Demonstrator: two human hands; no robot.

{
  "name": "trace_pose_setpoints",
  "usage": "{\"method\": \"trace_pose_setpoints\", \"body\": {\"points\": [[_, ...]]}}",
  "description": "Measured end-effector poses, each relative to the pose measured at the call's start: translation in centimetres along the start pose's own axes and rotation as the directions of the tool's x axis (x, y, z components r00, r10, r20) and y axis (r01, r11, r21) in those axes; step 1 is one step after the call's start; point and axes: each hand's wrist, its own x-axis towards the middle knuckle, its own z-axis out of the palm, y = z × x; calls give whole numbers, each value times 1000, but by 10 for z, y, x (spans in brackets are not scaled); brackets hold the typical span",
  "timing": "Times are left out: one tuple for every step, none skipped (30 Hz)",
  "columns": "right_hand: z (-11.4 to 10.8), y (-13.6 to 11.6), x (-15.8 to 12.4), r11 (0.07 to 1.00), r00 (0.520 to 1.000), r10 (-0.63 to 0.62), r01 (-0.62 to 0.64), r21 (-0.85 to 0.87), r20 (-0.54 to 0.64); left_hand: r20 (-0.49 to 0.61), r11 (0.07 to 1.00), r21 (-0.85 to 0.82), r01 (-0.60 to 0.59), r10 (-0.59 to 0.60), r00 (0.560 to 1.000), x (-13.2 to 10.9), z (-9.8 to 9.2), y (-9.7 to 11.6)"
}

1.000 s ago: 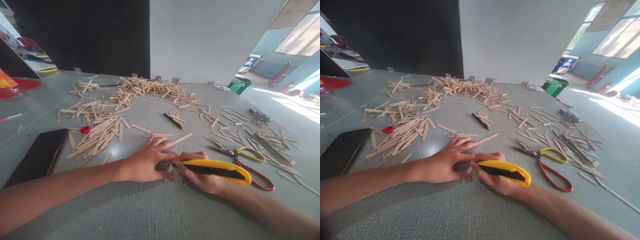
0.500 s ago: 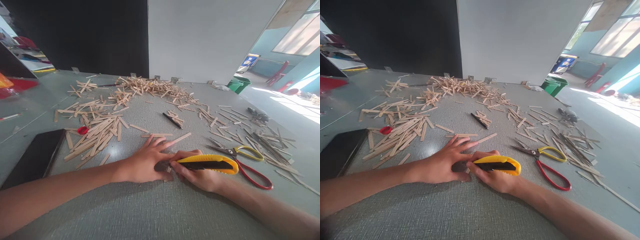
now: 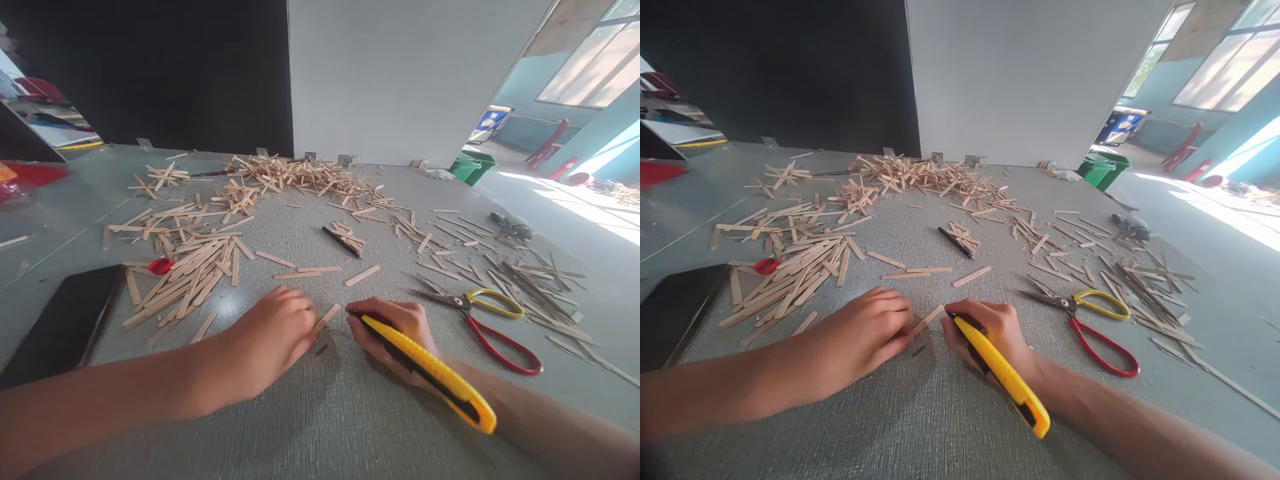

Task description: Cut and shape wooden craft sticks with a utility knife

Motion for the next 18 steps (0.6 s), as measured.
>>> {"method": "trace_pose_setpoints", "body": {"points": [[0,1,0,1000,1000,3,-3,14,3,21,998,-62,17,-16,1000,-1,-4,0],[0,1,0,999,1000,26,-26,36,10,33,992,-116,42,-39,999,-1,-8,0],[0,2,0,996,998,59,-60,62,24,30,985,-157,64,-60,998,0,-10,-2],[0,2,0,991,995,95,-98,88,38,12,979,-186,80,-79,997,3,-11,-4],[0,2,0,984,990,133,-138,114,51,-18,976,-201,81,-86,996,6,-11,-7],[-1,2,-1,973,984,170,-177,145,58,-49,976,-208,65,-77,996,9,-9,-10],[-1,2,-1,959,976,208,-216,183,61,-74,976,-214,42,-59,996,12,-6,-13],[-1,2,-1,939,966,247,-260,227,80,-91,975,-222,18,-39,995,15,-1,-16],[-2,2,-1,912,952,284,-304,275,114,-105,973,-233,-2,-23,994,18,4,-18],[-3,2,-1,884,937,312,-346,313,155,-117,968,-248,-20,-10,993,20,9,-19],[-4,2,0,864,922,330,-381,330,202,-127,963,-267,-35,1,992,21,13,-20],[-5,1,1,861,912,332,-397,319,240,-137,956,-290,-54,14,990,22,16,-20],[-7,1,3,877,910,319,-389,280,265,-142,945,-317,-76,32,989,23,18,-20],[-9,0,5,906,915,295,-359,222,274,-140,934,-346,-93,47,989,24,18,-20],[-10,0,6,936,925,266,-315,158,272,-137,923,-372,-99,51,989,24,16,-20],[-11,0,8,956,933,239,-275,103,269,-131,919,-385,-85,37,991,24,13,-20],[-12,1,9,966,938,223,-250,69,266,-115,921,-387,-47,3,993,24,9,-20],[-12,1,10,968,938,223,-246,54,265,-92,927,-375,13,-51,994,23,5,-20]]}}
